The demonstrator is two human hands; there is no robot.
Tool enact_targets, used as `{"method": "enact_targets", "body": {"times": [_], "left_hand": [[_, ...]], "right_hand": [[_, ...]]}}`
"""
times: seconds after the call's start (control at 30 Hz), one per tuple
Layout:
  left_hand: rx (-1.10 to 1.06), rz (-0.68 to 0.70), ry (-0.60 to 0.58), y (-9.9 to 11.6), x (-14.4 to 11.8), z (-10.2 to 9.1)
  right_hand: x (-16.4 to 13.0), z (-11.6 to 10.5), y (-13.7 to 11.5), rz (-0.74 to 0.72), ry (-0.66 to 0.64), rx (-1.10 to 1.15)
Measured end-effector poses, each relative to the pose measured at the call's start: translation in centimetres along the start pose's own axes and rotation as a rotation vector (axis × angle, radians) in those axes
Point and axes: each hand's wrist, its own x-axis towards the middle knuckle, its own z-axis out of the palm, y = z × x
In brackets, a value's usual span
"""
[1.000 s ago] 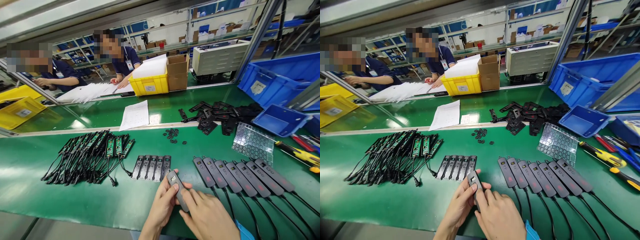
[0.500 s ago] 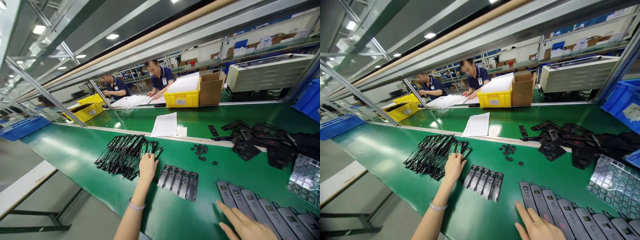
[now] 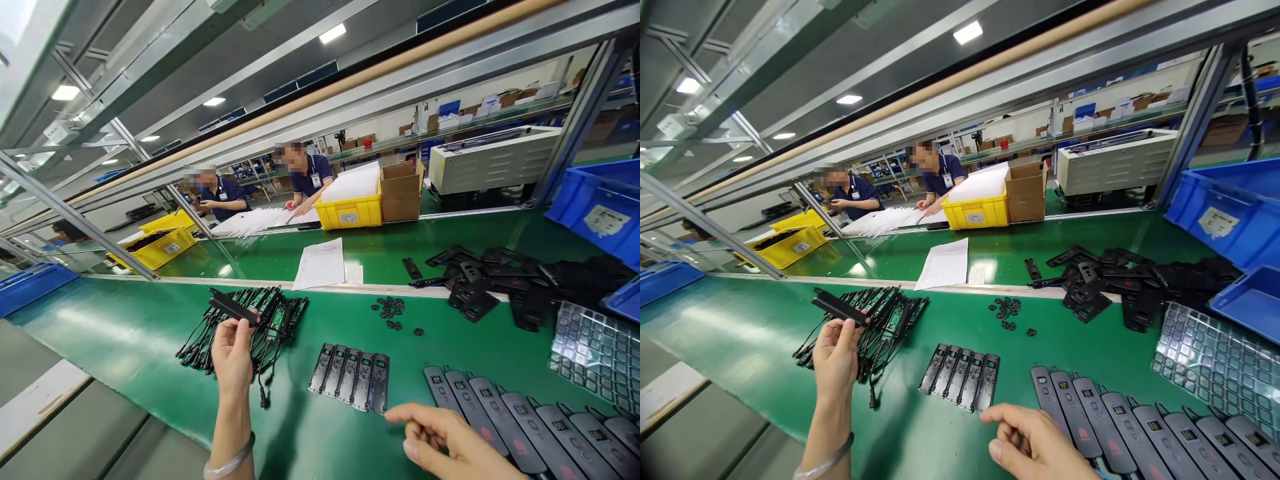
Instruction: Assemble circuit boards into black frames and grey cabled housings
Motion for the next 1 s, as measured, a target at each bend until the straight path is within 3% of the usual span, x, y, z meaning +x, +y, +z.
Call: {"method": "enact_targets", "body": {"times": [0.07,0.13,0.2,0.27,0.3,0.37,0.47,0.57,0.67,0.77,0.9,1.0], "left_hand": [[-0.060,0.009,0.029,2.6,-0.6,0.4],[-0.058,0.004,-0.071,5.5,-2.4,1.5],[-0.022,-0.032,-0.366,7.8,-5.2,3.4],[0.011,-0.076,-0.751,8.9,-8.1,5.6],[0.049,-0.056,-0.893,8.9,-9.4,6.7],[0.191,0.102,-1.022,7.6,-11.2,8.8],[0.387,0.325,-1.113,4.1,-12.3,10.9],[0.486,0.391,-1.176,1.7,-12.4,11.9],[0.510,0.393,-1.195,1.3,-12.2,12.1],[0.302,0.196,-1.134,1.9,-11.7,12.2],[-0.234,-0.409,-1.056,2.7,-11.7,13.6],[-0.550,-0.785,-1.004,2.5,-12.6,14.9]], "right_hand": [[1.0,0.2,-1.1,-0.029,-0.069,0.145],[2.0,0.5,-2.1,-0.091,-0.113,0.315],[2.8,0.6,-3.0,-0.162,-0.134,0.544],[3.2,0.6,-3.4,-0.205,-0.167,0.815],[3.1,0.5,-3.5,-0.198,-0.164,0.922],[2.6,0.0,-3.3,-0.123,-0.061,1.007],[1.1,-1.4,-2.8,0.000,0.162,0.888],[-0.5,-3.2,-2.4,0.021,0.190,0.787],[-1.1,-4.5,-2.2,0.025,0.212,0.689],[-0.4,-5.1,-1.9,-0.033,0.218,0.405],[1.4,-4.7,-1.3,-0.232,0.352,-0.209],[2.5,-4.2,-0.3,-0.325,0.443,-0.465]]}}
